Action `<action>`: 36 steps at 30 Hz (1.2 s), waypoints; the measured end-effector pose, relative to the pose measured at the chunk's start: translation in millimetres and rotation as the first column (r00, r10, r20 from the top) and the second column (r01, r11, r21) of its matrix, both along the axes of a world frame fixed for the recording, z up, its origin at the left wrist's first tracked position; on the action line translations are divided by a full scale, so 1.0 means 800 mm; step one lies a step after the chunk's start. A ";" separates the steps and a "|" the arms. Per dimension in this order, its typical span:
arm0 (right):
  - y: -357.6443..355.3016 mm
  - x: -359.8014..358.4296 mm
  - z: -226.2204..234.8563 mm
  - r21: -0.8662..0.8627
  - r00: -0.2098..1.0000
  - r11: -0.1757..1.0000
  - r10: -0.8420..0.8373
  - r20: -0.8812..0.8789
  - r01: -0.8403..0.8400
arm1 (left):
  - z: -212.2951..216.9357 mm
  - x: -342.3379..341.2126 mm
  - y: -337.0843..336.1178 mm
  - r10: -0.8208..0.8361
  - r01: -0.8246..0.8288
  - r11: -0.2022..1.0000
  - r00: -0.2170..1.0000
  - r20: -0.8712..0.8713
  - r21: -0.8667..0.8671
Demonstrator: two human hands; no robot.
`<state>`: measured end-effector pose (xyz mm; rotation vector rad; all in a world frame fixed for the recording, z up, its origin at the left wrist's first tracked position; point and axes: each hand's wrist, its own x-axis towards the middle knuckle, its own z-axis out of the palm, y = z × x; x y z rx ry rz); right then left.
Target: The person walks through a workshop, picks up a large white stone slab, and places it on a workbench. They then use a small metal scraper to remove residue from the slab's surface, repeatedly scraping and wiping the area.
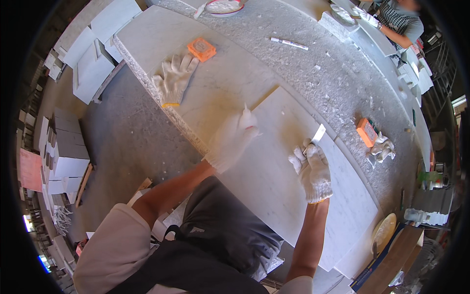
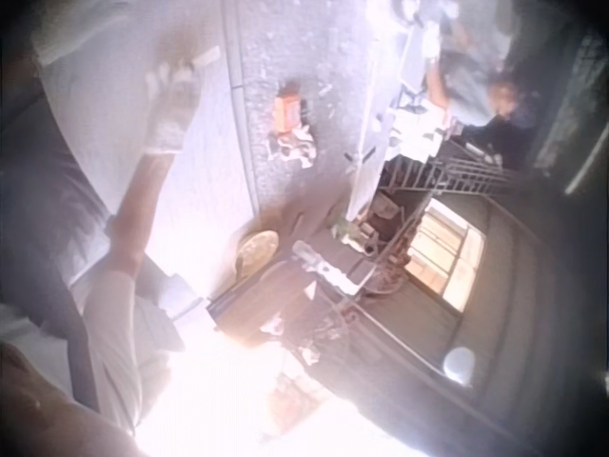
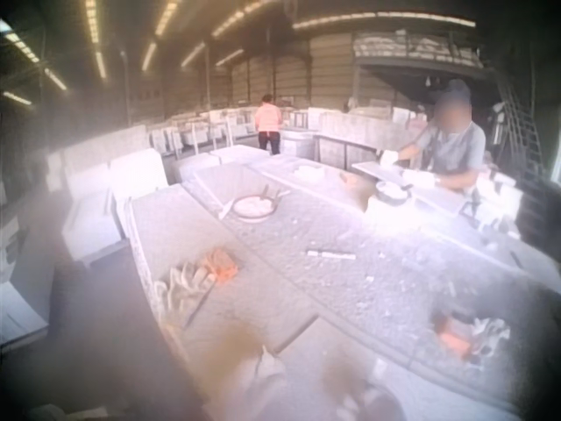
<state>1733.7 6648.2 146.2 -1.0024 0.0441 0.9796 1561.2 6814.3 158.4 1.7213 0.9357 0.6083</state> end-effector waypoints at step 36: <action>0.083 0.008 -0.027 -0.473 -0.114 0.826 0.525 0.843 0.308 | -0.008 0.022 0.001 0.047 -0.033 0.980 0.997 -0.069 0.197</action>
